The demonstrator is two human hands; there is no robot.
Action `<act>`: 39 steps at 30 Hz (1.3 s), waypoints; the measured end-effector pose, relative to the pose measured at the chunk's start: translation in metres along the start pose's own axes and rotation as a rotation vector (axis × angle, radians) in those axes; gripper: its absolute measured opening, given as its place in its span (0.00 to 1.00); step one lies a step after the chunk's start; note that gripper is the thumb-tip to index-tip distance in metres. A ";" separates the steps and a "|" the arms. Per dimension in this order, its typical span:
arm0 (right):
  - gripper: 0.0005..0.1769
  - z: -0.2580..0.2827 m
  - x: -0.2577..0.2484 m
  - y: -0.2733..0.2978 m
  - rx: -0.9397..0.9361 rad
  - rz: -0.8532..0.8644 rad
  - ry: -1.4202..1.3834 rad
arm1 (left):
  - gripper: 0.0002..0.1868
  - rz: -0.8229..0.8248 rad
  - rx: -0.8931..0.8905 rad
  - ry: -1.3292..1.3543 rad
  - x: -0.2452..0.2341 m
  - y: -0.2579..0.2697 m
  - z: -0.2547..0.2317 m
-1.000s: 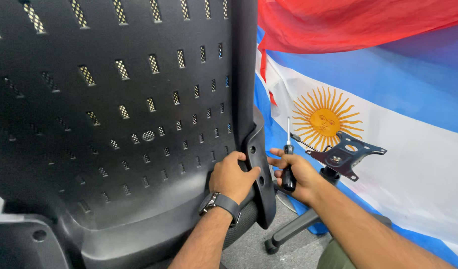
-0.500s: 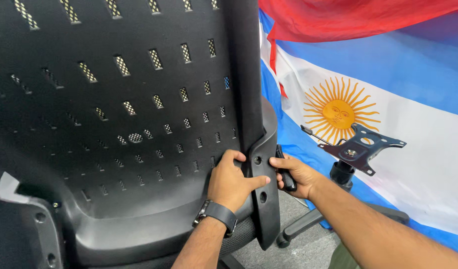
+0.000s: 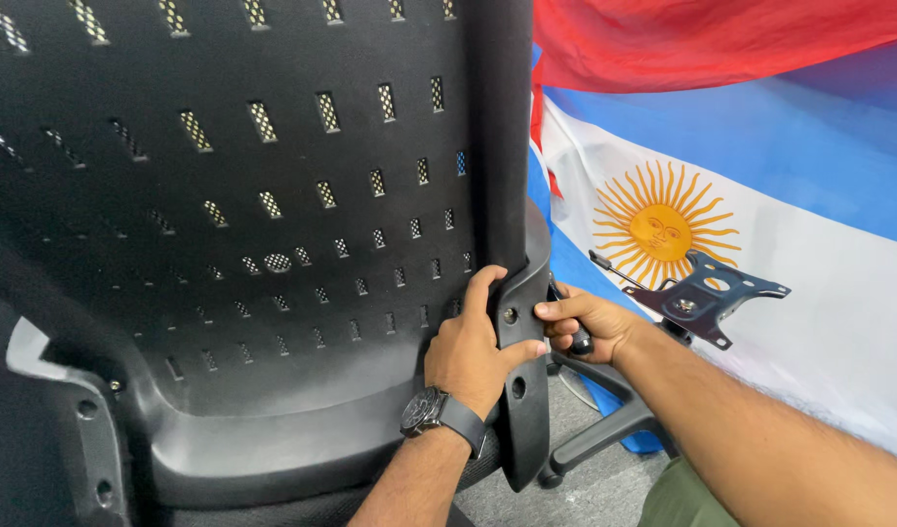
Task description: The person uses a screwdriver to remove screws from the back of a black office chair. They unscrew fasteners one by one and place them on the floor, working on the chair's backrest attachment points.
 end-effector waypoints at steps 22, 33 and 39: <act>0.12 -0.002 0.007 0.001 0.004 -0.063 0.187 | 0.34 -0.142 0.306 -0.263 -0.005 -0.014 -0.031; 0.08 -0.004 0.014 0.005 -0.059 -0.092 0.189 | 0.14 0.149 -0.358 1.559 0.065 -0.038 0.062; 0.10 -0.005 0.017 0.010 -0.129 -0.154 0.195 | 0.13 0.203 -0.358 1.690 0.067 -0.004 0.067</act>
Point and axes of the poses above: each hand's wrist, its own y-axis away from the middle knuckle, its own x-axis out of the palm, z = x × y, the point moved 8 cm from there along -y, towards the middle knuckle, and after that the axes turned 8 degrees about z, right-handed, at the moved point
